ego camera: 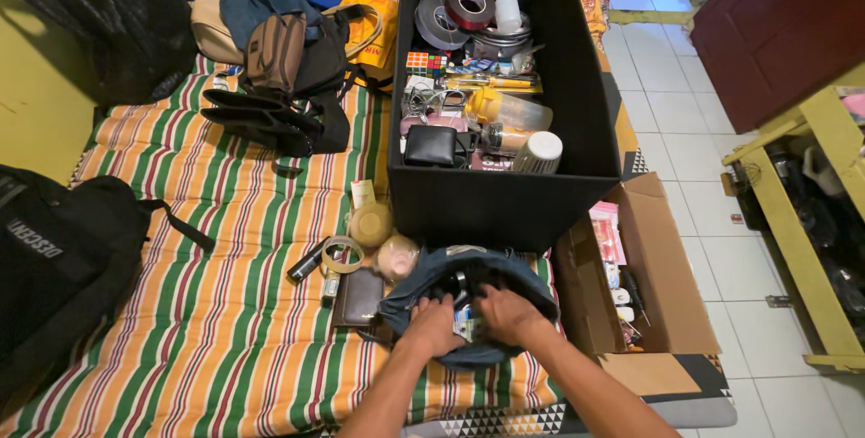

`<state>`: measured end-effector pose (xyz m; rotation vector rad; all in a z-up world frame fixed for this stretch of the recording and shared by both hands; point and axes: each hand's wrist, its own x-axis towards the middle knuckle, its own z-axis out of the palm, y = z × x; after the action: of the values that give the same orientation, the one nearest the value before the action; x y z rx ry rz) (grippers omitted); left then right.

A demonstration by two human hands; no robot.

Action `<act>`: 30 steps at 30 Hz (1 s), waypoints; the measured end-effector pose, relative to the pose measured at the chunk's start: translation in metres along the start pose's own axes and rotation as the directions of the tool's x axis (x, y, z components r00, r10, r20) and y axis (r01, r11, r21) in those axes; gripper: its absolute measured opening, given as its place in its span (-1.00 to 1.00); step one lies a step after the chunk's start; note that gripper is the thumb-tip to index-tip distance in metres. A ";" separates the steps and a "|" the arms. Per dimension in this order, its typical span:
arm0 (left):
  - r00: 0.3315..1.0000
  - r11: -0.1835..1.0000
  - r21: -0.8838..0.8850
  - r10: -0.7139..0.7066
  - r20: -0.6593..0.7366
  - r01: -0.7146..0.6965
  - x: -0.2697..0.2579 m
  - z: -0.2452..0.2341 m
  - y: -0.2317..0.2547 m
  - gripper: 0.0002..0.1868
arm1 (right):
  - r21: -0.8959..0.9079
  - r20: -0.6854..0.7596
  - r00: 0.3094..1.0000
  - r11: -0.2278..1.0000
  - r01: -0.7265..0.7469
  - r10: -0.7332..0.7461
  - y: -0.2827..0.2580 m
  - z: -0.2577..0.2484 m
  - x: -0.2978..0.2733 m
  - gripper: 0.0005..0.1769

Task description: The person unpacks a small blue sling bag on a bed, taking out a wallet, phone, medicine packets, and small boxes, and places the items one by one into a large black storage box filled with personal belongings. They continue sorting loose items from the bed into the box.

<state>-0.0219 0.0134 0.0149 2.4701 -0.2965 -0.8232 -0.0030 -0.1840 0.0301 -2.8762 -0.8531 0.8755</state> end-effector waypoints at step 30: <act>0.771 0.069 -0.993 -0.636 0.028 0.093 -0.040 -0.050 -0.153 -0.69 | 0.218 -0.033 0.998 0.975 -0.042 0.050 -0.014 -0.019 -0.004 -0.68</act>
<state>-0.0168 0.1765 -0.0130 1.2654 0.9098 -0.3392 -0.0024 -0.1718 0.0508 -2.7235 -0.6454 0.8552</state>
